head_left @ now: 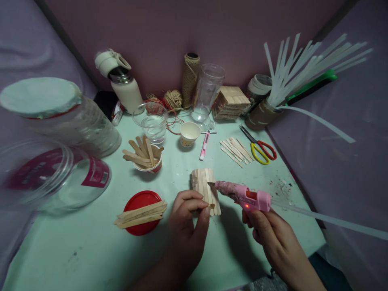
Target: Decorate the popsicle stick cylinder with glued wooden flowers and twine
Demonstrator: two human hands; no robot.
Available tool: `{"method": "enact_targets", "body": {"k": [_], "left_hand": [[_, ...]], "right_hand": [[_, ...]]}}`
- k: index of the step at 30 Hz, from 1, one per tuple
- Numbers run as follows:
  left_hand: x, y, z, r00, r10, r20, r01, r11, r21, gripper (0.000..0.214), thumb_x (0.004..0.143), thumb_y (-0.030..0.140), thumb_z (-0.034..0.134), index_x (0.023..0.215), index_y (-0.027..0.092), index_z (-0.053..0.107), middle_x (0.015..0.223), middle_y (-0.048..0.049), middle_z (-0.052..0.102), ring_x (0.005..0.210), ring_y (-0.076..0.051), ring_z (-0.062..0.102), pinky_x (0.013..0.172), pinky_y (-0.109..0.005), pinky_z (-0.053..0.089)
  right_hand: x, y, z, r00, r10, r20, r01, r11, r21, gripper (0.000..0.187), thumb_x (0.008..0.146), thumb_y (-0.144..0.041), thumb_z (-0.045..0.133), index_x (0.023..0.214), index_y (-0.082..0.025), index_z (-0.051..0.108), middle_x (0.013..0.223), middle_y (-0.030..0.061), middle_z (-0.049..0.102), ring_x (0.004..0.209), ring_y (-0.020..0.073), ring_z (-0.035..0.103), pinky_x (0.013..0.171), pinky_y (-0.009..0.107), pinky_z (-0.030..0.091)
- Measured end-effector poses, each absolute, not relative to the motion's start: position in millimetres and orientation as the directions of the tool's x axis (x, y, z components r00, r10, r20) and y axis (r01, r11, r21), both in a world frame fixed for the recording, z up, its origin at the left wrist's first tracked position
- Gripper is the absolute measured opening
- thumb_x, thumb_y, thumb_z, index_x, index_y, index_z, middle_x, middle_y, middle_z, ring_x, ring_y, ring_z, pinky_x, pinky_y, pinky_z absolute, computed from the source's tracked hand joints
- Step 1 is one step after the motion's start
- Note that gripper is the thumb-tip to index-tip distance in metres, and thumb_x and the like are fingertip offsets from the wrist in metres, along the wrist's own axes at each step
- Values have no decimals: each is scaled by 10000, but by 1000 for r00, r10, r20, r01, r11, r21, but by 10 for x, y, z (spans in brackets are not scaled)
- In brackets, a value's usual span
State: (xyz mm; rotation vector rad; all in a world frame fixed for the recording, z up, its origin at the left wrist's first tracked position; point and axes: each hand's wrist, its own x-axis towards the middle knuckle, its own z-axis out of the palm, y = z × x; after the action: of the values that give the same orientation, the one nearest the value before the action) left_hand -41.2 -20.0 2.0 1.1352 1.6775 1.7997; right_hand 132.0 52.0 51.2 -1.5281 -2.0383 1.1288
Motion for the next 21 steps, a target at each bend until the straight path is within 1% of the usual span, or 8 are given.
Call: {"method": "enact_targets", "body": {"k": [8, 12, 14, 17, 21], "left_hand": [[-409, -187, 33, -582, 766, 275, 210, -185, 960, 96, 858, 132, 607, 882, 222, 629, 981, -32, 574, 882, -146, 603, 713, -257, 532], [-395, -191, 16, -566, 798, 204, 145, -148, 978, 92, 867, 141, 603, 876, 222, 643, 1017, -47, 567, 879, -152, 617, 674, -254, 550], [-386, -188, 8, -550, 818, 166, 116, -123, 986, 102, 875, 147, 595, 886, 228, 655, 1031, -54, 575, 916, -167, 630, 699, -273, 564], [-375, -174, -2, -544, 824, 157, 102, -121, 987, 116, 882, 146, 584, 895, 232, 661, 1032, -62, 602, 998, -193, 638, 775, -313, 579], [-365, -156, -12, -547, 824, 147, 83, -121, 989, 111, 878, 144, 583, 886, 224, 659, 1069, -71, 615, 1005, -196, 660, 797, -324, 596]], "right_hand": [[1321, 530, 517, -362, 915, -176, 644, 109, -757, 506, 940, -573, 406, 698, -206, 656, 607, 32, 629, 502, 160, 546, 441, 248, 457], [1304, 530, 520, -352, 920, -173, 654, 110, -748, 509, 940, -572, 411, 692, -202, 656, 590, 32, 617, 491, 161, 537, 438, 250, 450], [1302, 532, 533, -351, 920, -171, 659, 113, -743, 505, 941, -568, 412, 695, -202, 656, 581, 28, 607, 482, 158, 528, 436, 249, 445], [1306, 546, 564, -362, 916, -172, 666, 125, -736, 495, 945, -560, 406, 693, -207, 644, 581, 25, 606, 471, 154, 519, 433, 249, 442], [1309, 583, 617, -379, 912, -157, 682, 161, -713, 476, 951, -538, 402, 683, -212, 623, 570, 20, 606, 472, 155, 523, 440, 252, 444]]}}
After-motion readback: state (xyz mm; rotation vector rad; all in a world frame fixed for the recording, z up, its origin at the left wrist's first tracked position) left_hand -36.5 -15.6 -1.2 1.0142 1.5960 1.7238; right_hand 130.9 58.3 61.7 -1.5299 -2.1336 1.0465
